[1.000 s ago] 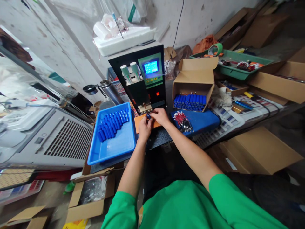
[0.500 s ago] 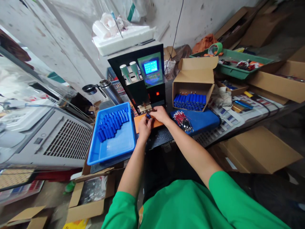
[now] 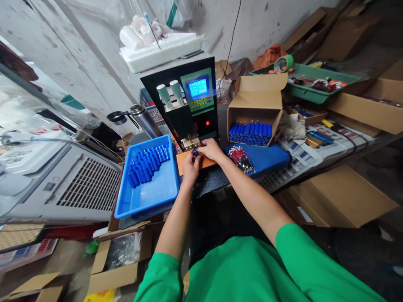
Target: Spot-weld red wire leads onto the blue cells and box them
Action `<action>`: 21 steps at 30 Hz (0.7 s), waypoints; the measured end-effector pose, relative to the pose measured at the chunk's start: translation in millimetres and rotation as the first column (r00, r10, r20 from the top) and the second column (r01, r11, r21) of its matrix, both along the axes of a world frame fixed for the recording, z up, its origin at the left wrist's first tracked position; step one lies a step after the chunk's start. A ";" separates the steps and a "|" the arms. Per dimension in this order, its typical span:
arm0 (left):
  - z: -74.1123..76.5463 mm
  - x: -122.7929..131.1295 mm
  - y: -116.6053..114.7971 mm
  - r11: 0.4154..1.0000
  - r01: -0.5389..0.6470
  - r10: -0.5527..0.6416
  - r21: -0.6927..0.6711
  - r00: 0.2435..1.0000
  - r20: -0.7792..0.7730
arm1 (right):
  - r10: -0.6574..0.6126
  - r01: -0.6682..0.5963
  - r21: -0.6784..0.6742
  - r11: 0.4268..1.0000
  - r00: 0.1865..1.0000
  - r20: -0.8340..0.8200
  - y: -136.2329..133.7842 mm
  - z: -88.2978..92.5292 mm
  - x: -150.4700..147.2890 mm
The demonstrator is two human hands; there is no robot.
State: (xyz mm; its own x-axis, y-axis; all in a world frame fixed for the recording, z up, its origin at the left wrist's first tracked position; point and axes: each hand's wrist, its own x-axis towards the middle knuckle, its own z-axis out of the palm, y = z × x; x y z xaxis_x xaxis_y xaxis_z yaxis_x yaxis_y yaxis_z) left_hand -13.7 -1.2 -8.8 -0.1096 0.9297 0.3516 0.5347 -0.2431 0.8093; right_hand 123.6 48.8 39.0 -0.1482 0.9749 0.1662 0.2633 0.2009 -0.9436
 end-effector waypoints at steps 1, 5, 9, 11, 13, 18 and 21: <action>-0.1 0.0 0.0 1.000 -0.001 0.001 0.000 1.000 0.001 | 0.002 -0.002 -0.002 1.000 1.000 -0.001 0.3 0.1 0.0; 0.6 0.1 -0.7 1.000 -0.006 0.006 -0.010 1.000 -0.002 | 0.006 -0.006 -0.009 1.000 1.000 0.005 0.7 0.5 -0.5; 2.8 0.2 -2.5 0.999 -0.024 0.022 -0.030 0.999 -0.047 | 0.012 -0.012 -0.015 1.000 1.000 0.009 -0.1 0.6 -0.9; 3.4 0.4 -3.2 0.999 -0.032 0.030 -0.031 0.998 -0.064 | 0.011 -0.011 -0.018 1.000 1.000 0.010 -0.3 0.2 -1.1; 3.5 0.7 -3.5 0.999 -0.038 0.035 -0.034 0.997 -0.072 | 0.006 -0.006 -0.020 1.000 1.000 0.013 0.0 -0.6 -1.2; 2.3 1.7 -3.4 0.998 -0.042 0.040 -0.039 0.997 -0.062 | -0.013 0.013 -0.031 0.999 1.000 0.022 -0.5 -4.1 -1.9; 2.9 2.3 -4.0 0.998 -0.052 0.050 -0.042 0.997 -0.064 | -0.016 0.015 -0.052 0.999 1.000 -0.004 -3.6 -6.7 -2.7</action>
State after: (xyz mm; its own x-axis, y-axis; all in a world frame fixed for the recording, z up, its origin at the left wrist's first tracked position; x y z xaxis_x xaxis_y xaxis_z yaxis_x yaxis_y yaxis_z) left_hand -11.4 -5.2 -5.8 -0.1362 0.9381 0.3185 0.5955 -0.1794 0.7830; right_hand 120.9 45.2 32.4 -0.1323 0.9845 0.1155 0.2616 0.1471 -0.9539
